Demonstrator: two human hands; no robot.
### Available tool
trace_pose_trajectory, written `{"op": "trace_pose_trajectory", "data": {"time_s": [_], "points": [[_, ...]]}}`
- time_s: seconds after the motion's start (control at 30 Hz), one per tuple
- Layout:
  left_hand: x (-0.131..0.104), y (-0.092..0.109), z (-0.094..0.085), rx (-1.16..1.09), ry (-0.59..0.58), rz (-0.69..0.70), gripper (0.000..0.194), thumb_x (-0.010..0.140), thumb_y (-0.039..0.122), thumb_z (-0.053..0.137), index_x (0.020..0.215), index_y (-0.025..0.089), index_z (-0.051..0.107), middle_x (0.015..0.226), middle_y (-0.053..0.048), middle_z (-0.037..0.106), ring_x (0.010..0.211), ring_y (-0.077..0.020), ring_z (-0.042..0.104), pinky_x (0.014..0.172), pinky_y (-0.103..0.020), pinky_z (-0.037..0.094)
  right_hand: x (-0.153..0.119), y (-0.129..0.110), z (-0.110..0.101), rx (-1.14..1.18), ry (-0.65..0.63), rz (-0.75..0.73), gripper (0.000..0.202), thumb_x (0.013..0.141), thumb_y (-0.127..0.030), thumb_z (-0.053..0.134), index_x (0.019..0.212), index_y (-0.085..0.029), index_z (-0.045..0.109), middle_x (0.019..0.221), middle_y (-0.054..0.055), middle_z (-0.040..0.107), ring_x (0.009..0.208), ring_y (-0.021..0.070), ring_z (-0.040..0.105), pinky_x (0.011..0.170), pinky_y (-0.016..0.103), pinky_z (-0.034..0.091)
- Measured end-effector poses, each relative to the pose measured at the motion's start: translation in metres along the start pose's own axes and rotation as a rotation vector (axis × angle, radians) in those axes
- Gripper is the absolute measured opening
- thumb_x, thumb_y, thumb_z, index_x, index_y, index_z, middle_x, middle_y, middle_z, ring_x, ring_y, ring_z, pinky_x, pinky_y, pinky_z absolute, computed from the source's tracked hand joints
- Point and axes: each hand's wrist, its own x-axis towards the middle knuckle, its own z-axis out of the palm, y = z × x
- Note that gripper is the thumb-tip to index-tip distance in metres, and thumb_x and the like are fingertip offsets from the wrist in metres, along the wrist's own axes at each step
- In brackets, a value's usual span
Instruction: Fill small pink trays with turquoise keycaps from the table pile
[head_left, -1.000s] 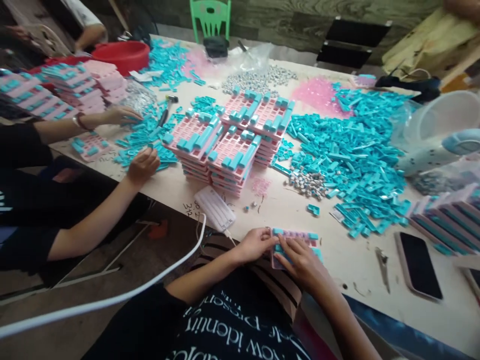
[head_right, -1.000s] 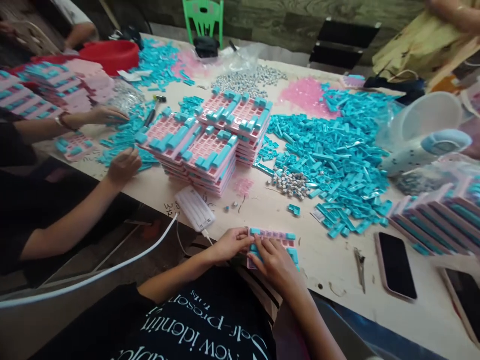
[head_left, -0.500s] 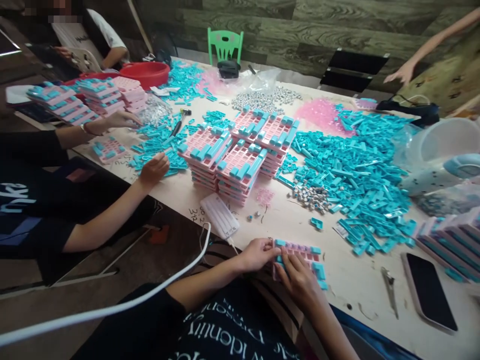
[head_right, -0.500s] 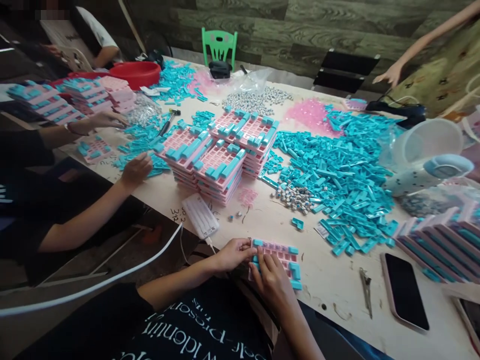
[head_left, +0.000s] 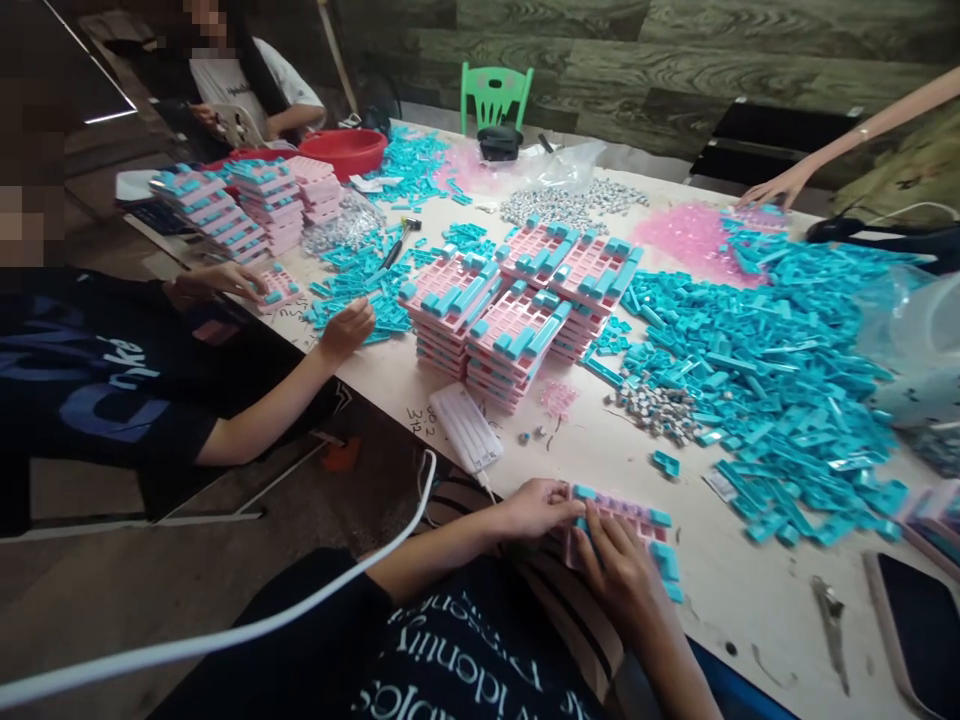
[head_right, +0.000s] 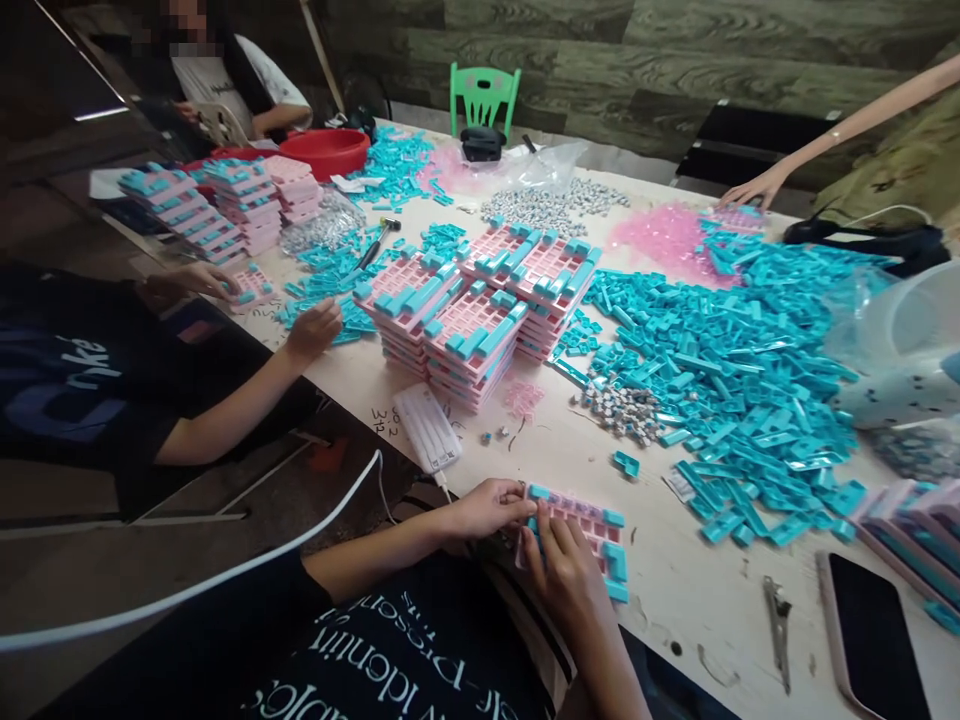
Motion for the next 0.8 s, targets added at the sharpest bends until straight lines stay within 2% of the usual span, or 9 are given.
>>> {"op": "trace_pose_trajectory", "data": {"time_s": [0.07,0.17,0.33,0.43,0.7,0.8], "points": [[0.002,-0.002,-0.001,-0.019,0.001,-0.015,0.054,0.055,0.054,0.074,0.087,0.012,0.064,0.072,-0.001,0.062,0.065,-0.0115,0.055,0.071,-0.029,0.045,-0.001,0.001,0.001,0.013,0.012,-0.003,0.023,0.091,-0.019,0.042,0.100,-0.015,0.063,0.092,0.013,0.066,0.077,0.0222,0.058,0.069,0.040,0.051],[0.004,-0.004,-0.001,-0.023,0.006,-0.017,0.054,0.053,0.052,0.076,0.086,0.011,0.064,0.072,-0.002,0.062,0.064,-0.0119,0.055,0.070,-0.030,0.045,-0.006,0.004,0.003,0.104,0.024,0.072,0.022,0.091,-0.022,0.044,0.098,-0.016,0.063,0.084,0.010,0.065,0.078,0.0221,0.058,0.070,0.039,0.052],[0.005,-0.005,-0.001,-0.049,-0.007,-0.035,0.059,0.047,0.054,0.078,0.084,0.011,0.063,0.072,-0.002,0.063,0.066,-0.0144,0.058,0.076,-0.034,0.045,-0.017,0.010,0.008,0.204,0.040,0.160,0.028,0.090,-0.026,0.045,0.113,-0.019,0.060,0.097,0.011,0.065,0.089,0.0245,0.060,0.074,0.040,0.053],[0.001,-0.002,0.000,-0.032,-0.004,0.000,0.060,0.048,0.055,0.077,0.086,0.011,0.063,0.077,-0.004,0.064,0.071,-0.0161,0.059,0.077,-0.035,0.045,-0.021,0.013,0.009,0.244,0.035,0.189,0.032,0.090,-0.026,0.045,0.119,-0.020,0.058,0.099,0.010,0.065,0.090,0.0241,0.060,0.074,0.040,0.053],[-0.012,0.005,0.006,0.135,0.012,0.174,0.055,0.066,0.052,0.069,0.100,0.011,0.059,0.100,-0.012,0.065,0.091,-0.0217,0.061,0.082,-0.035,0.047,-0.009,0.008,-0.009,0.404,0.059,0.345,0.034,0.091,-0.023,0.044,0.121,-0.021,0.058,0.099,0.010,0.066,0.090,0.0200,0.063,0.076,0.033,0.054],[-0.017,0.014,0.008,0.293,-0.004,0.299,0.046,0.077,0.045,0.061,0.108,0.011,0.055,0.104,-0.012,0.064,0.094,-0.0200,0.060,0.085,-0.033,0.047,0.000,0.007,-0.019,0.341,0.189,0.345,0.035,0.089,-0.022,0.048,0.122,-0.024,0.058,0.097,0.008,0.065,0.090,0.0186,0.062,0.076,0.031,0.052]]}}
